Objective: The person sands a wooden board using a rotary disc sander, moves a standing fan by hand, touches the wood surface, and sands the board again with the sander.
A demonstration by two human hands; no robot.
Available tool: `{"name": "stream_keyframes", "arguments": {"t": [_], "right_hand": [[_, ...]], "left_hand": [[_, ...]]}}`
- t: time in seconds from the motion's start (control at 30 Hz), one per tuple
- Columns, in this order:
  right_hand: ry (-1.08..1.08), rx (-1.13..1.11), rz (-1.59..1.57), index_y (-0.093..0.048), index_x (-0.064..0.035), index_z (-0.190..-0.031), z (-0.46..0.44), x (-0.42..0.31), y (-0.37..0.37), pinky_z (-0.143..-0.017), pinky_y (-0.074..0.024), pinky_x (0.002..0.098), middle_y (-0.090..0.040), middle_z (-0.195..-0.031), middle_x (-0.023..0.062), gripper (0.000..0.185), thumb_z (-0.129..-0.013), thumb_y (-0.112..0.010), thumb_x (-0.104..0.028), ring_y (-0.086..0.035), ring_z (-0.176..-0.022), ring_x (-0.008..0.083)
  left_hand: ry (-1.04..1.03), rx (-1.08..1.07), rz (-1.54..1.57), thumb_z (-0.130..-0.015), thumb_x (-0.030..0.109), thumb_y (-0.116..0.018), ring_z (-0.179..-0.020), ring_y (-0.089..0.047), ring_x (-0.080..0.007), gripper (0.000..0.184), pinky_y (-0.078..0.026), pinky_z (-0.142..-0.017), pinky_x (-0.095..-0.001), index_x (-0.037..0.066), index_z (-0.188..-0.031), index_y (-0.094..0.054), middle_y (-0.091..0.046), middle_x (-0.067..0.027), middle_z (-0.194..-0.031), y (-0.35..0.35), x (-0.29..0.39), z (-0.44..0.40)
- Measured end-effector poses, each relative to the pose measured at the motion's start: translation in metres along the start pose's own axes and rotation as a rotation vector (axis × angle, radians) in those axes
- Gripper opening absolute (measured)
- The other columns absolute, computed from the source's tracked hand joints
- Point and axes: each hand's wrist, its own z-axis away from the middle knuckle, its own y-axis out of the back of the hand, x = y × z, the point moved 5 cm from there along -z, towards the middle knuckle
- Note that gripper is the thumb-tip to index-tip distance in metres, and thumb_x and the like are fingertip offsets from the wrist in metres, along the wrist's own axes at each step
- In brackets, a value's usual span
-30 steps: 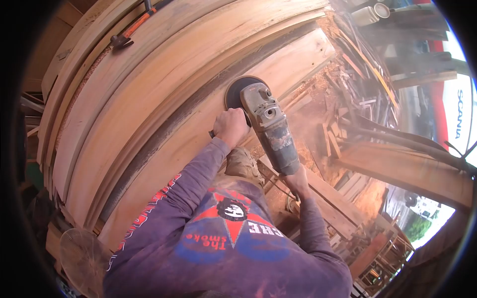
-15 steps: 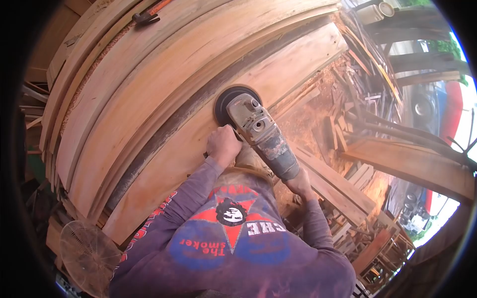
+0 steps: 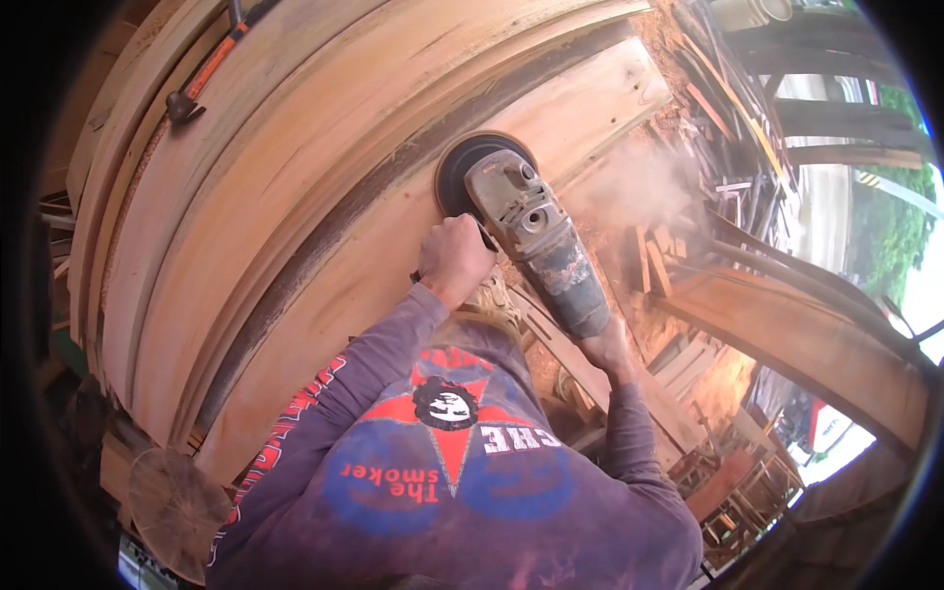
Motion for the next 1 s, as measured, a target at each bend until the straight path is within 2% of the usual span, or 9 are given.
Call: {"name": "stream_keyframes", "arguments": {"t": [0.07, 0.3, 0.4, 0.6, 0.7, 0.77, 0.87, 0.9, 1.0], "right_hand": [[-0.067, 0.028, -0.026, -0.074, 0.0003, -0.107, -0.019, 0.018, 0.022, -0.087, -0.0572, 0.0376, -0.077, -0.105, 0.0179, 0.032, -0.079, -0.076, -0.014, -0.075, -0.102, 0.0263], [-0.072, -0.019, -0.056, -0.073, 0.002, -0.111, -0.077, 0.05, 0.105, -0.089, -0.0567, 0.0369, -0.077, -0.108, 0.0187, 0.035, -0.08, -0.076, -0.013, -0.074, -0.106, 0.0255], [-0.085, -0.002, -0.149, -0.074, 0.004, -0.109, -0.095, 0.051, 0.127, -0.087, -0.0561, 0.0359, -0.078, -0.106, 0.0149, 0.036, -0.074, -0.078, -0.006, -0.074, -0.098, 0.0212], [-0.099, 0.038, -0.156, -0.075, 0.0037, -0.103, -0.13, 0.06, 0.164, -0.084, -0.0568, 0.0358, -0.079, -0.102, 0.0151, 0.031, -0.076, -0.079, -0.011, -0.075, -0.097, 0.0211], [-0.093, 0.043, -0.153, -0.075, 0.0045, -0.099, -0.146, 0.063, 0.18, -0.082, -0.0568, 0.0361, -0.079, -0.097, 0.0144, 0.03, -0.074, -0.08, -0.011, -0.075, -0.092, 0.02], [-0.243, 0.035, -0.185, -0.075, 0.0057, -0.098, -0.151, 0.073, 0.191, -0.08, -0.0562, 0.0358, -0.078, -0.093, 0.0129, 0.031, -0.072, -0.081, -0.011, -0.073, -0.087, 0.0186], [-0.199, 0.061, -0.175, -0.074, 0.0067, -0.097, -0.161, 0.093, 0.206, -0.077, -0.0551, 0.0345, -0.077, -0.09, 0.0112, 0.031, -0.071, -0.079, -0.009, -0.071, -0.084, 0.0158], [-0.189, 0.097, -0.189, -0.073, 0.0066, -0.094, -0.164, 0.101, 0.208, -0.072, -0.0541, 0.0337, -0.075, -0.084, 0.0096, 0.028, -0.071, -0.078, -0.008, -0.069, -0.079, 0.0148], [-0.232, 0.126, -0.218, -0.07, 0.0056, -0.087, -0.165, 0.097, 0.212, -0.063, -0.05, 0.033, -0.069, -0.072, 0.0059, 0.021, -0.07, -0.076, -0.007, -0.064, -0.068, 0.013]], "left_hand": [[-0.027, 0.005, -0.001, -0.079, 0.025, -0.079, -0.096, -0.074, -0.0402, 0.027, -0.06, -0.085, -0.0484, 0.001, -0.092, -0.078, -0.075, -0.0236, -0.098, -0.004, 0.026, -0.018], [-0.072, -0.008, 0.0, -0.08, 0.021, -0.08, -0.095, -0.075, -0.0381, 0.023, -0.06, -0.084, -0.046, 0.001, -0.091, -0.077, -0.076, -0.0233, -0.098, -0.018, 0.118, -0.084], [-0.106, 0.009, 0.003, -0.08, 0.021, -0.08, -0.093, -0.075, -0.038, 0.022, -0.06, -0.082, -0.0453, 0.001, -0.088, -0.077, -0.076, -0.023, -0.096, -0.02, 0.145, -0.104], [-0.151, 0.024, -0.054, -0.079, 0.021, -0.08, -0.091, -0.076, -0.0356, 0.022, -0.061, -0.079, -0.0434, 0.0, -0.086, -0.077, -0.076, -0.0217, -0.094, -0.02, 0.196, -0.144], [-0.168, 0.029, -0.052, -0.08, 0.022, -0.076, -0.089, -0.075, -0.0379, 0.025, -0.06, -0.08, -0.0458, -0.001, -0.09, -0.077, -0.076, -0.0233, -0.094, -0.021, 0.214, -0.163], [-0.169, 0.022, -0.048, -0.081, 0.019, -0.073, -0.09, -0.076, -0.0372, 0.022, -0.061, -0.08, -0.0451, -0.001, -0.09, -0.077, -0.076, -0.0231, -0.095, -0.025, 0.23, -0.175], [-0.244, 0.021, -0.077, -0.08, 0.015, -0.072, -0.092, -0.076, -0.0364, 0.019, -0.061, -0.082, -0.0437, 0.0, -0.09, -0.078, -0.076, -0.0228, -0.096, -0.037, 0.256, -0.192], [-0.257, 0.069, -0.086, -0.08, 0.011, -0.073, -0.089, -0.077, -0.0318, 0.012, -0.062, -0.076, -0.041, 0.005, -0.089, -0.078, -0.077, -0.0179, -0.094, -0.04, 0.263, -0.196], [-0.329, 0.102, -0.089, -0.081, 0.012, -0.072, -0.09, -0.077, -0.0307, 0.013, -0.061, -0.078, -0.0402, 0.005, -0.089, -0.079, -0.078, -0.0174, -0.094, -0.046, 0.279, -0.21]]}}
